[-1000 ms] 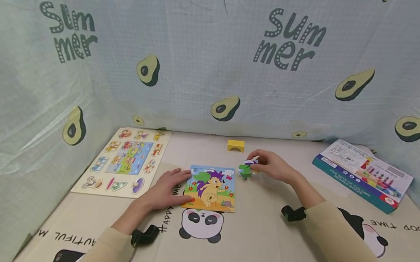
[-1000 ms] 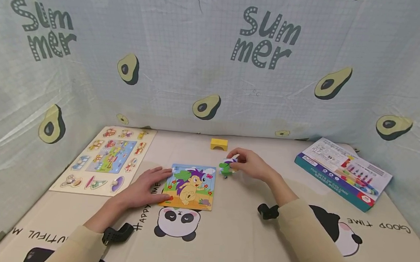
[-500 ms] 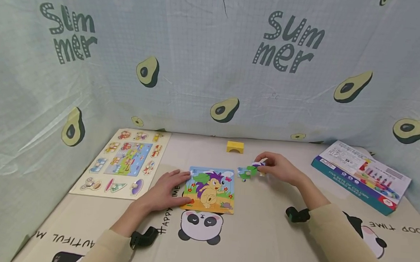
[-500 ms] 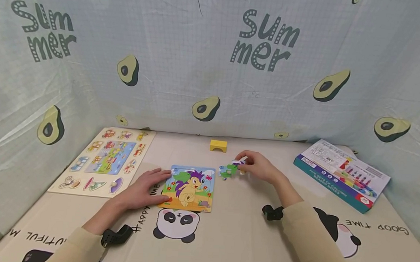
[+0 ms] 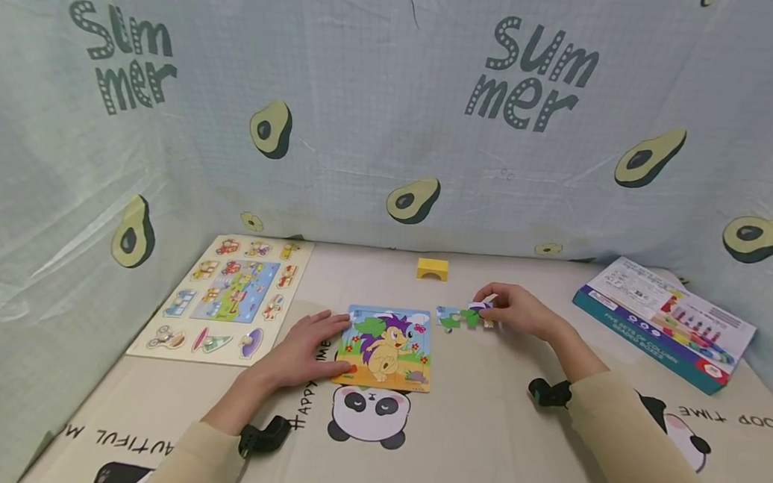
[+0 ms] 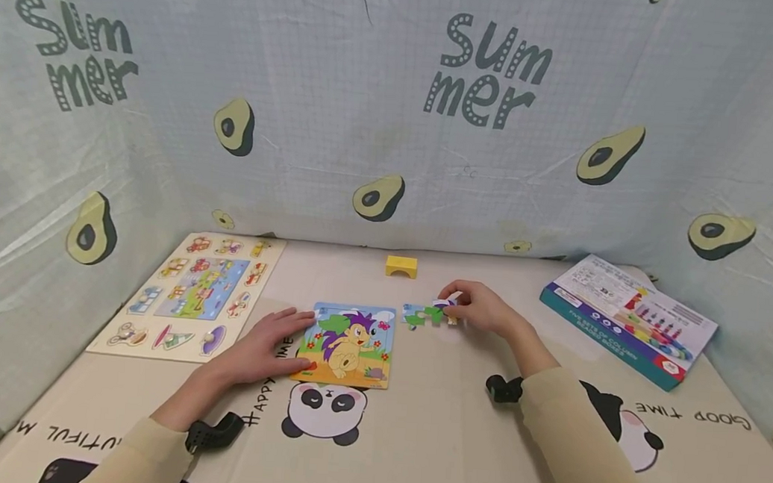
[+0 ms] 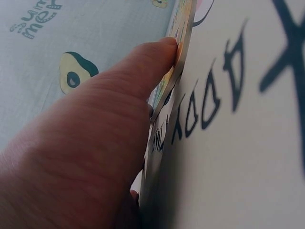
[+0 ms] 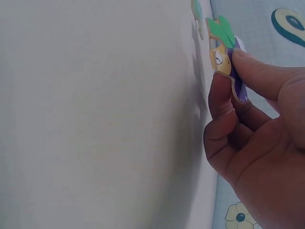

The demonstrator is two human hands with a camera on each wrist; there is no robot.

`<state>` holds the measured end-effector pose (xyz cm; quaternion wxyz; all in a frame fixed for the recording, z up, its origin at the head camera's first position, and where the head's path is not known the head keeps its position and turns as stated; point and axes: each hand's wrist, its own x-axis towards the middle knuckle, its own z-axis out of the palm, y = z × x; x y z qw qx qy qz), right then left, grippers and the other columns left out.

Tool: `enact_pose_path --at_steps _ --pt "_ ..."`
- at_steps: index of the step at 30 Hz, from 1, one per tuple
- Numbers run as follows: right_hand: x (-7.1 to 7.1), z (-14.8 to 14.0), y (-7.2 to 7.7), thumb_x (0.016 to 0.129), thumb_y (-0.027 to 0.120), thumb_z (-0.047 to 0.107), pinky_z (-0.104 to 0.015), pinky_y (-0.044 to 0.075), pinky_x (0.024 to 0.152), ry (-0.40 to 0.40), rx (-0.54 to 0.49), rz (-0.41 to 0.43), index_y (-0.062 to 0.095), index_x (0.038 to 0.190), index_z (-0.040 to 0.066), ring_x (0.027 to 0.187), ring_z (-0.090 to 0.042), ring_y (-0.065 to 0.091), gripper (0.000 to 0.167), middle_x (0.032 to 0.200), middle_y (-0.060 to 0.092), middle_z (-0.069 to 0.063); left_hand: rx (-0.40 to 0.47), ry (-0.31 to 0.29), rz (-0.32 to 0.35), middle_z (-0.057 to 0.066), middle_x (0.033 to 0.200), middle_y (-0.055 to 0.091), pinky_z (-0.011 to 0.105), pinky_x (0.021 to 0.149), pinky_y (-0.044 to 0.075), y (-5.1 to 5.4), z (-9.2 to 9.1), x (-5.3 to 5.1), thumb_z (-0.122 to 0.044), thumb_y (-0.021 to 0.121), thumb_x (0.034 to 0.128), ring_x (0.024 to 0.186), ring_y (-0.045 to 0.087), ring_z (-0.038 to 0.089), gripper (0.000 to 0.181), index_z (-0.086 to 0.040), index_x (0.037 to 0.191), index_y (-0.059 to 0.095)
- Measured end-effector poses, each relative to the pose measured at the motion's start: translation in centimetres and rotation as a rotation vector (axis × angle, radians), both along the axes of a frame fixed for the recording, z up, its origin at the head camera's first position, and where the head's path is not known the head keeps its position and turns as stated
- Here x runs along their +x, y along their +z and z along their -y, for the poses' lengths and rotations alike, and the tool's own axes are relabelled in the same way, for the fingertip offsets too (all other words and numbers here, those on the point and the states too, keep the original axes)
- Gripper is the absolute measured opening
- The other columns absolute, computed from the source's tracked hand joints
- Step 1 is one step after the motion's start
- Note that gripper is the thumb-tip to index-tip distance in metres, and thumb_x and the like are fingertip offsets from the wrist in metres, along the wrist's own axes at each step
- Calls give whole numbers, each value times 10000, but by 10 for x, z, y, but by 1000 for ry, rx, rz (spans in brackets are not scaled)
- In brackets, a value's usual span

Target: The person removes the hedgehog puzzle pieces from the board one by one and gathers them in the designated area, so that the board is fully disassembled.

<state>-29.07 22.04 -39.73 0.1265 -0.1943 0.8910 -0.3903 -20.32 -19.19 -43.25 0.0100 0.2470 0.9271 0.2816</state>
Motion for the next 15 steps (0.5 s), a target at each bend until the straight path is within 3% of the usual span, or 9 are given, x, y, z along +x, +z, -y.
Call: enact_pose_path --at_steps 5,15 --pt "0 1 -2 983 665 113 -321 407 692 -6 21 15 640 1172 68 856 -245 483 195 903 542 -71 -6 6 16 125 1537 453 602 1173 193 0 0 0 -484 747 873 1472 250 403 783 -85 1498 495" --pt "-2 5 -6 952 708 128 -353 454 788 -22 121 -40 648 1176 41 922 -254 505 247 1007 585 -77 -2 3 13 128 1533 457 600 1176 186 2 -1 0 -472 748 877 1472 250 404 774 -78 1494 498"
